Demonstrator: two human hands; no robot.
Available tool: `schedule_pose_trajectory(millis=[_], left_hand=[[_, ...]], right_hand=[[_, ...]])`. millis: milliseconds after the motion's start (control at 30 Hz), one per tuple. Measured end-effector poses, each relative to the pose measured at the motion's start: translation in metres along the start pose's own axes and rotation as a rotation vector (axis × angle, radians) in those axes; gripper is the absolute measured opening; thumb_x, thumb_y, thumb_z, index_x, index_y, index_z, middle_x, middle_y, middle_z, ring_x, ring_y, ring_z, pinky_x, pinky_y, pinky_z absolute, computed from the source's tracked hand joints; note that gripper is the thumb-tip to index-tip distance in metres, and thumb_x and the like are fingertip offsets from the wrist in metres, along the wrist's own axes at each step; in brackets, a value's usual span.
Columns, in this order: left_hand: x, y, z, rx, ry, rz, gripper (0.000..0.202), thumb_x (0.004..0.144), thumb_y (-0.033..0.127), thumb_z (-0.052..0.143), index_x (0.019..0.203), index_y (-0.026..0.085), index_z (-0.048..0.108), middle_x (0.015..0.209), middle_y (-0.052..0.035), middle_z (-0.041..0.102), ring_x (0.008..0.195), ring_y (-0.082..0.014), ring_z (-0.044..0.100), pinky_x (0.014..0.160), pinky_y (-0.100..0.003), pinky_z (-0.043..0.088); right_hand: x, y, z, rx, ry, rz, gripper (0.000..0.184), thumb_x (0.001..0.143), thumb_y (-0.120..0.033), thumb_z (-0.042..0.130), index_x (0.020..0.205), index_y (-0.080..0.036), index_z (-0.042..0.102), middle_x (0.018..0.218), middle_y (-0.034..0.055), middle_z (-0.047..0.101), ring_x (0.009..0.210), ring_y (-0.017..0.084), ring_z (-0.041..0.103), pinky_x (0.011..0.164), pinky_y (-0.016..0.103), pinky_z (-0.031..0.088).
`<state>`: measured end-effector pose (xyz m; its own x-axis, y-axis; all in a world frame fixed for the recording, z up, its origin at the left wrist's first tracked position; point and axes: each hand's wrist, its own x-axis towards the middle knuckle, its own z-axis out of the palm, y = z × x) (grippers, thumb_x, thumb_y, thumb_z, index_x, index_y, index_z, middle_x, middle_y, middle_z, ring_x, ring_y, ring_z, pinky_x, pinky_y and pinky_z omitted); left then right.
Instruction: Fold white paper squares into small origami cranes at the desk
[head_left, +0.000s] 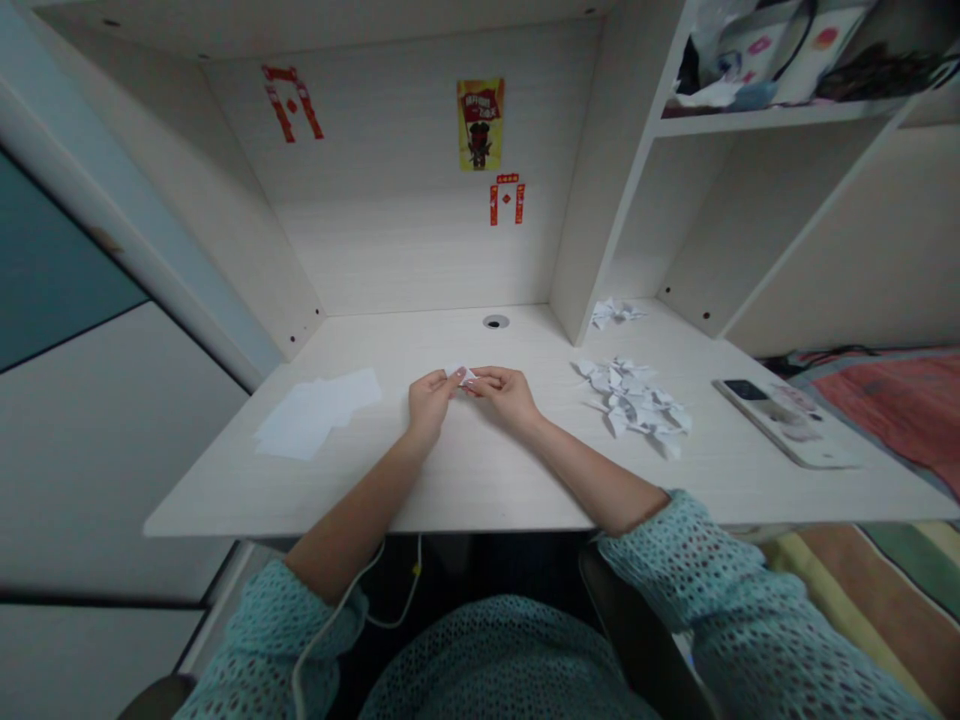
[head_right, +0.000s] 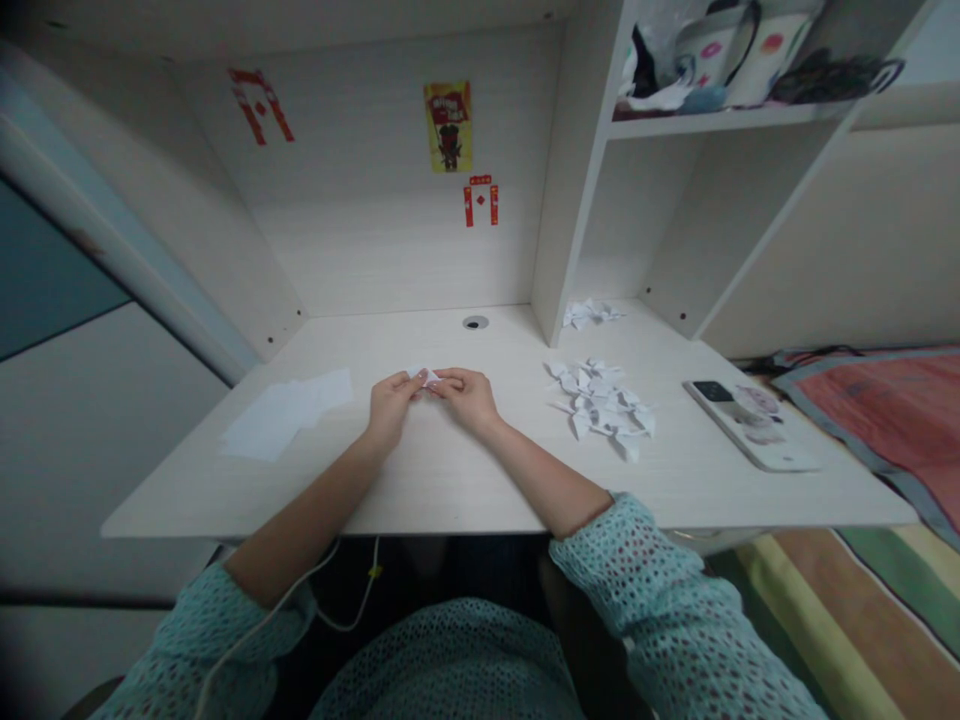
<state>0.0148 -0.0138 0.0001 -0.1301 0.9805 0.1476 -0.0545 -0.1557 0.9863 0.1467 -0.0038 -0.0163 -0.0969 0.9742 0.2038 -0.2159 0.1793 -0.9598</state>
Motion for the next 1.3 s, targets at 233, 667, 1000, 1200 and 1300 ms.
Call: schedule_pose_trajectory(millis=[233, 667, 1000, 1200, 1300], left_hand=[[0.006, -0.003, -0.005, 0.007, 0.02, -0.006, 0.037, 0.065, 0.052, 0.069, 0.064, 0.016, 0.063, 0.061, -0.002, 0.06, 0.059, -0.0125, 0.053, 0.055, -0.023, 0.038], [0.003, 0.0, -0.004, 0.02, 0.029, 0.008, 0.038, 0.066, 0.051, 0.068, 0.055, 0.017, 0.054, 0.054, 0.0014, 0.052, 0.054, -0.0103, 0.047, 0.053, -0.023, 0.034], [0.004, -0.005, -0.003, 0.004, 0.041, 0.005, 0.035, 0.067, 0.049, 0.067, 0.062, 0.016, 0.058, 0.059, 0.0007, 0.056, 0.057, -0.0102, 0.048, 0.053, -0.022, 0.034], [0.004, -0.004, -0.005, -0.005, 0.022, 0.013, 0.032, 0.066, 0.046, 0.068, 0.073, 0.015, 0.066, 0.069, -0.0013, 0.063, 0.062, -0.0114, 0.053, 0.055, -0.022, 0.036], [0.005, -0.001, -0.007, 0.052, 0.012, 0.065, 0.034, 0.065, 0.045, 0.07, 0.081, 0.015, 0.07, 0.064, 0.0001, 0.061, 0.059, -0.0116, 0.051, 0.055, -0.023, 0.035]], right_hand=[[0.001, 0.001, -0.001, 0.017, -0.103, -0.043, 0.035, 0.066, -0.038, 0.07, 0.095, -0.018, 0.069, 0.079, 0.0052, 0.073, 0.074, 0.018, 0.069, 0.079, 0.035, 0.053], [0.0, 0.004, -0.002, -0.065, -0.127, -0.084, 0.035, 0.072, -0.033, 0.064, 0.103, -0.017, 0.067, 0.085, 0.0062, 0.073, 0.08, 0.019, 0.069, 0.081, 0.037, 0.053], [0.002, 0.002, -0.01, -0.275, -0.206, -0.143, 0.044, 0.08, -0.028, 0.052, 0.124, -0.018, 0.054, 0.073, 0.0023, 0.07, 0.066, 0.013, 0.066, 0.072, 0.029, 0.052], [-0.003, -0.001, -0.009, -0.375, -0.186, -0.195, 0.047, 0.082, -0.024, 0.048, 0.128, -0.019, 0.049, 0.069, 0.0008, 0.068, 0.063, 0.013, 0.064, 0.069, 0.027, 0.051], [-0.006, -0.003, -0.01, -0.43, -0.196, -0.22, 0.052, 0.082, -0.021, 0.048, 0.134, -0.021, 0.042, 0.07, -0.0002, 0.069, 0.065, 0.012, 0.065, 0.071, 0.027, 0.051]])
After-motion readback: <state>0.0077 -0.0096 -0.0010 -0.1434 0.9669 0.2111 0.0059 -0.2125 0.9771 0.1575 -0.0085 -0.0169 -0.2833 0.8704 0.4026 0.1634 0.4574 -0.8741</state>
